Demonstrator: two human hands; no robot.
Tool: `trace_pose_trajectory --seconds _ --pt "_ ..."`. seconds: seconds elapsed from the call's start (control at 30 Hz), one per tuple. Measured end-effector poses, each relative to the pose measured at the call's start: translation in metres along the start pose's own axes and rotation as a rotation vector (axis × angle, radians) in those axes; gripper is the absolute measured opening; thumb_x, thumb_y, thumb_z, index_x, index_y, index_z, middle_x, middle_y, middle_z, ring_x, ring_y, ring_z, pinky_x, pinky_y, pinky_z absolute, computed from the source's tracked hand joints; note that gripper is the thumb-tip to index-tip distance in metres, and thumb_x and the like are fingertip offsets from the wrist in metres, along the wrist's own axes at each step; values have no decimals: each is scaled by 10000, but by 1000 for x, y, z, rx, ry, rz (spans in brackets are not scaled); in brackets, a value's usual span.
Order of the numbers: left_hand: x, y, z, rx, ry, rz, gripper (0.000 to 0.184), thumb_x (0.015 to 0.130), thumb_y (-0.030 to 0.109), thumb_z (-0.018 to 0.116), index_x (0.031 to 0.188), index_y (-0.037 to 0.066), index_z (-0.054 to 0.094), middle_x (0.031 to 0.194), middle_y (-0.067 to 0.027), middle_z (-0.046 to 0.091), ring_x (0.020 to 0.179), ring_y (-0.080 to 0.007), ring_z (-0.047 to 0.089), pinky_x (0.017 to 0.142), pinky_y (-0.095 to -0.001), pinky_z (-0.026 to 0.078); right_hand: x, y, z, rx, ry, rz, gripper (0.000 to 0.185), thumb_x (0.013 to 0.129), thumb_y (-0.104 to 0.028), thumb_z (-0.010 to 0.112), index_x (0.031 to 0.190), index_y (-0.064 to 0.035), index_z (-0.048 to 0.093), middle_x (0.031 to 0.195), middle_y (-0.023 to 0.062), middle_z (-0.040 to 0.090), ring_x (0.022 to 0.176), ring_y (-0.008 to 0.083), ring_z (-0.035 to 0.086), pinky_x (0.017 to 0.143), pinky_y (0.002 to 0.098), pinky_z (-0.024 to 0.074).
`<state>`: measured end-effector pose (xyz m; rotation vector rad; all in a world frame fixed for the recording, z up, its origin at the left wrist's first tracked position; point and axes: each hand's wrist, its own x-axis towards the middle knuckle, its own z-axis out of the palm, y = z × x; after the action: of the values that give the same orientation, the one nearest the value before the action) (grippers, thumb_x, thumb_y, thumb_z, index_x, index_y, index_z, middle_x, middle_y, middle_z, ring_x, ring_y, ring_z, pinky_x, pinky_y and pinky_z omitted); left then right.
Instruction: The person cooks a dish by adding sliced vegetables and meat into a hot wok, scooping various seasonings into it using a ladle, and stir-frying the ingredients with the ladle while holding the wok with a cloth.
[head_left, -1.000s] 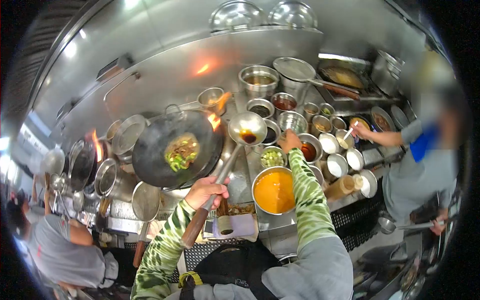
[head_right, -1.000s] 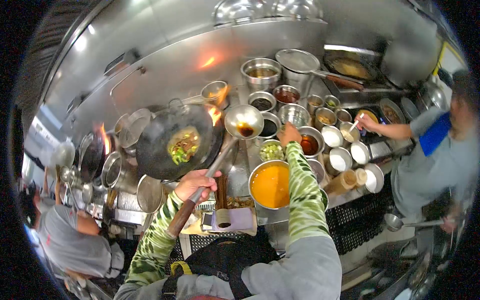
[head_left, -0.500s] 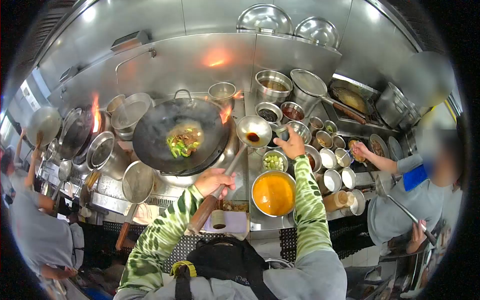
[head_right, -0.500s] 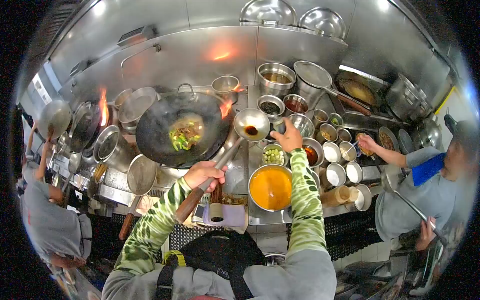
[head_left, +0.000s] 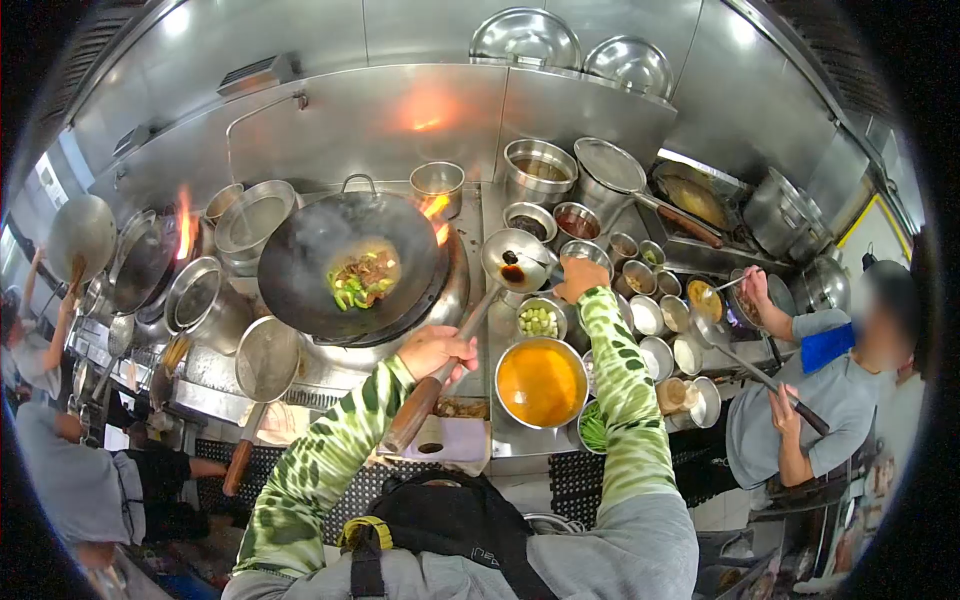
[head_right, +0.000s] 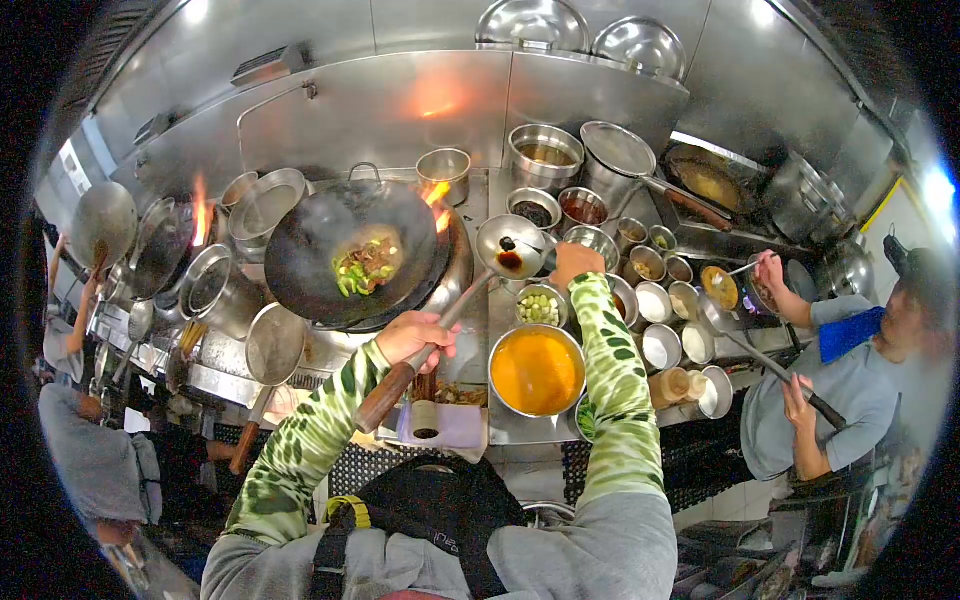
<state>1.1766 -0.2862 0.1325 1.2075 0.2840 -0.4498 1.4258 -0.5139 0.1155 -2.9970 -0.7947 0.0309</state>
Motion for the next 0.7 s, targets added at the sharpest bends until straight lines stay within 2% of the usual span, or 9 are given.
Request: trace_pose_trajectory --seconds 0.03,0.17,0.27,0.3,0.4,0.43,0.47,0.6,0.7 --pt "-1 2 2 -1 2 4 294 880 112 616 1133 -6 522 764 -64 630 491 -88 544 415 -221 429 -2 3 0 30 -5 19 639 689 -346 781 1223 -62 575 1134 197 648 1060 351 618 893 437 498" --pt "-6 11 5 -41 -25 21 307 882 105 613 1155 -2 521 760 -55 628 489 -82 543 405 -214 422 3 23 22 453 293 63 709 688 -440 783 1217 -28 554 1106 214 654 1058 392 607 894 456 475" --pt "-13 10 3 -56 -8 41 349 875 93 609 1197 -6 515 774 -53 626 486 -80 541 394 -210 412 17 33 50 692 541 72 685 669 -348 823 1196 -18 536 1076 225 657 1025 391 619 877 446 477" --pt "-18 11 4 -79 5 37 355 874 92 608 1203 -6 515 780 -54 626 486 -80 541 394 -210 411 23 37 59 670 465 154 823 689 -390 815 1303 22 452 1133 282 619 1069 411 595 908 448 470" --pt "-24 8 -3 -100 27 53 363 876 93 603 1216 -1 516 800 -58 628 487 -80 534 389 -210 401 34 39 93 613 581 207 837 692 -402 814 1301 33 440 1149 291 608 1078 421 587 906 454 472" --pt "-28 7 -5 -112 29 61 366 877 94 603 1218 -2 514 799 -59 628 487 -79 532 388 -210 400 40 44 104 550 535 249 862 688 -423 814 1307 36 428 1153 293 604 1078 427 586 897 469 476" --pt "-33 7 -8 -124 36 72 369 877 94 603 1221 -2 512 799 -59 628 487 -79 530 388 -211 399 43 43 109 592 647 286 782 652 -413 831 1195 53 518 1042 259 653 1006 417 620 869 457 482" --pt "-37 -2 -18 -167 95 94 369 878 94 610 1220 7 502 798 -59 629 492 -79 538 398 -204 408 41 43 98 570 395 374 808 644 -396 831 1233 60 517 1177 273 600 1109 411 575 940 440 455" --pt "-39 -10 -27 -207 122 108 363 873 100 618 1207 9 506 799 -58 632 506 -85 548 419 -214 427 37 41 101 504 292 453 895 638 -393 835 1329 44 473 1282 266 550 1202 383 527 1011 425 422"
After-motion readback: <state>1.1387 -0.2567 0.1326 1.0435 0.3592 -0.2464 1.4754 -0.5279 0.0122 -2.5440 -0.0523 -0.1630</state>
